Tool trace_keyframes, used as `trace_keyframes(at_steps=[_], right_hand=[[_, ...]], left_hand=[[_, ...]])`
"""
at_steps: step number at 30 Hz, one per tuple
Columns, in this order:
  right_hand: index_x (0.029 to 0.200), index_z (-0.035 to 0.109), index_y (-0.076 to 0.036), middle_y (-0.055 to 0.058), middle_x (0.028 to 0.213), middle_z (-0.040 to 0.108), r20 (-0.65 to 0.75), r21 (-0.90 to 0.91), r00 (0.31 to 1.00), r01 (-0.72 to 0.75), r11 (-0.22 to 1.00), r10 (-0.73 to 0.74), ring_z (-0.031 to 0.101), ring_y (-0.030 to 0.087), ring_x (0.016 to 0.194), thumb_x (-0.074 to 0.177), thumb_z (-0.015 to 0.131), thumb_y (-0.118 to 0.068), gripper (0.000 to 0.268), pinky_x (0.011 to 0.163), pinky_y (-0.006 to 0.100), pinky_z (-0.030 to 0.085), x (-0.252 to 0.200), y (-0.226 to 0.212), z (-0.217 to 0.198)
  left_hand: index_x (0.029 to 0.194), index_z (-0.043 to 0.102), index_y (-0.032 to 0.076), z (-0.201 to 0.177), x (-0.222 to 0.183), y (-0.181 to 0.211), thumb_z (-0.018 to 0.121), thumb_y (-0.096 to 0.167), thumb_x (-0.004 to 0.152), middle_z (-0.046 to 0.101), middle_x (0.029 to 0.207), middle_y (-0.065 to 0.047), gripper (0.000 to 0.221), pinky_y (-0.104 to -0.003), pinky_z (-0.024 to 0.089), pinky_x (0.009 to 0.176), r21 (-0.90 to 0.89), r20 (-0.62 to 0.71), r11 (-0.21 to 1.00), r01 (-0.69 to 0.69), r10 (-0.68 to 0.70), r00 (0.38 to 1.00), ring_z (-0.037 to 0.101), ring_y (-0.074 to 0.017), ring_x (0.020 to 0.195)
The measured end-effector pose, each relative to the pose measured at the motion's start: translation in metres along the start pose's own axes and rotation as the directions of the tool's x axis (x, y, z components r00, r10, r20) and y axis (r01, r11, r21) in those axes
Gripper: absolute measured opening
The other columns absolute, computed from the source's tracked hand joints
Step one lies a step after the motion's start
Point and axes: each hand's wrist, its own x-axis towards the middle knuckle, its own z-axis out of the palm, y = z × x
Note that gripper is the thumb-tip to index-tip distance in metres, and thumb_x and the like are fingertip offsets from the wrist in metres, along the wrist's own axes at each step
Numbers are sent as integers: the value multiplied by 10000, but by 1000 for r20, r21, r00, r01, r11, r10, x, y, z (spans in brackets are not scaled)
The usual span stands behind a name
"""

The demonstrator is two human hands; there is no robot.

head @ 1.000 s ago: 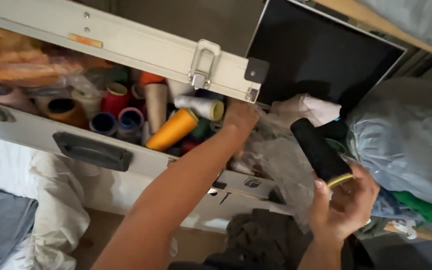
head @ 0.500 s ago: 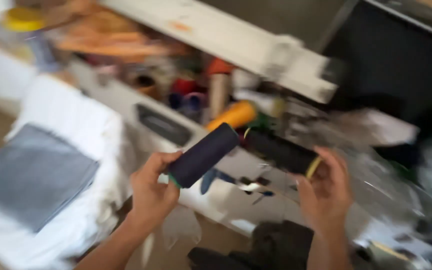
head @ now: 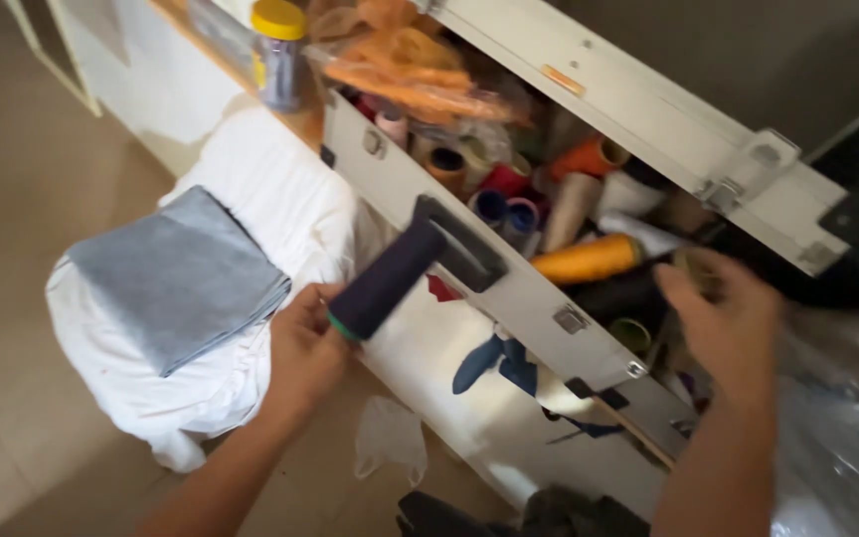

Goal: Hand-sewing a green backpack and searching for thread in a toolbox

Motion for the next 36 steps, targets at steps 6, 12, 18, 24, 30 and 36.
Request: trace_keyframes(at_steps=[6, 12, 18, 24, 30, 36], right_hand=[[1219, 750, 29, 255, 990, 746, -1, -140, 985, 168, 976, -170, 711, 418, 905, 855, 889, -385, 568, 782, 472, 553, -29, 6, 12], [1200, 713, 49, 138, 992, 714, -140, -215, 723, 645, 733, -677, 632, 184, 747, 958, 771, -92, 286, 652, 285, 543, -47, 9, 12], [1197, 717, 30, 143, 1043, 715, -154, -207, 698, 669, 713, -700, 694, 225, 895, 1055, 595, 12, 188, 829, 310, 560, -55, -17, 17], [1190, 742, -105, 58, 993, 714, 54, -269, 930, 363, 892, -363, 634, 198, 812, 953, 710, -148, 243, 773, 336, 509, -44, 60, -26], [1144, 768, -74, 76, 958, 761, 197, -430, 967, 231, 873, -159, 685, 228, 756, 814, 804, -249, 376, 715, 366, 543, -36, 49, -1], [954, 727, -71, 130, 908, 703, -1, -659, 938, 261, 706, -347, 672, 367, 779, 848, 652, -118, 138, 640, 501, 511, -33, 75, 6]], left_hand=[[1000, 656, 4, 28, 66, 40, 657, -98, 892, 673, 728, -140, 148, -280, 521, 492, 36, -18, 959, -281, 282, 959, 604, -167, 512], [986, 745, 100, 42, 81, 107, 608, 33, 794, 728, 773, -32, 245, -316, 507, 622, 506, 357, 603, -617, 505, 786, 636, -164, 652], [1013, 681, 75, 98, 141, 88, 615, 6, 801, 672, 830, -126, 232, -499, 488, 510, 562, 689, 8, -827, 548, 473, 660, -381, 718], [866, 722, 208, 169, 169, 86, 659, 202, 812, 648, 844, -74, 82, -413, 490, 486, 382, 864, -469, -796, 487, 128, 634, -306, 847], [815, 777, 296, 210, 161, 124, 659, 88, 888, 738, 838, 74, 251, -335, 515, 583, 310, 937, -518, -797, 23, 349, 705, -213, 831], [1005, 767, 265, 158, 174, 144, 641, 191, 900, 769, 1001, 10, 180, -427, 578, 698, 277, 945, -464, -841, -28, 327, 746, -273, 994]])
